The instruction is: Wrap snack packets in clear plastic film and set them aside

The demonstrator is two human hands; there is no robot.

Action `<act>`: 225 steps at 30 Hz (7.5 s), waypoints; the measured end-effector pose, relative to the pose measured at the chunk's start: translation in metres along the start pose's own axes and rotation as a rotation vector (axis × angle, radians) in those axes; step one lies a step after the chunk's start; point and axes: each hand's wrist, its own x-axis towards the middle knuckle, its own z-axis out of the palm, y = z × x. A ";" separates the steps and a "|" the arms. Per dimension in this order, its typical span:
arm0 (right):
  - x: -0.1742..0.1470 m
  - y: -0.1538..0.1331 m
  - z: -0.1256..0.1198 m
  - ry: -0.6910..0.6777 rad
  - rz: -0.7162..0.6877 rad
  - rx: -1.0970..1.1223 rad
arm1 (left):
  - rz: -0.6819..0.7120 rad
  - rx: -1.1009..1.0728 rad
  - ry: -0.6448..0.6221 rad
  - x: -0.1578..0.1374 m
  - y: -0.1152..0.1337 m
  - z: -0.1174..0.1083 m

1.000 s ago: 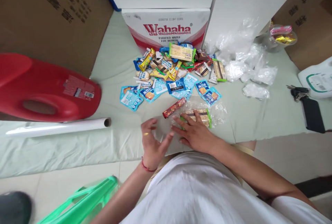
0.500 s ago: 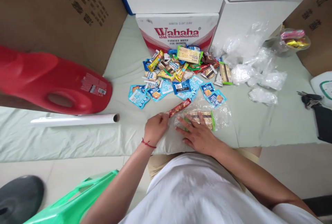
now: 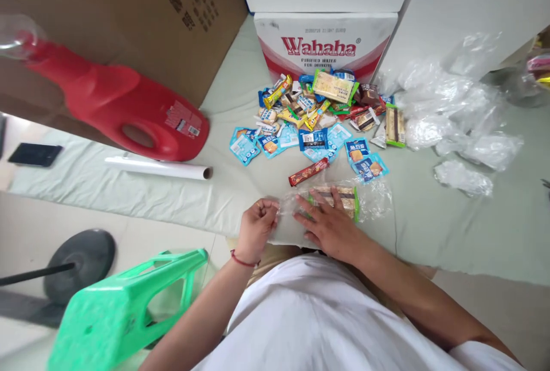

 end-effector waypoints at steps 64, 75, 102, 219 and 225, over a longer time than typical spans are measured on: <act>0.042 0.112 -0.062 0.109 0.420 -0.021 | 1.203 0.808 -0.177 0.024 -0.020 0.059; 0.050 0.109 -0.082 -0.026 0.161 0.171 | 1.139 0.856 -0.087 0.015 -0.025 0.061; -0.044 0.018 -0.021 0.027 0.072 -0.095 | 0.812 0.491 -0.119 0.061 0.046 -0.002; -0.099 0.052 -0.033 0.531 0.860 0.433 | 0.798 1.393 -0.333 -0.013 -0.001 0.075; -0.089 0.050 -0.029 0.420 0.836 0.551 | 0.853 1.427 -0.357 -0.012 -0.011 0.076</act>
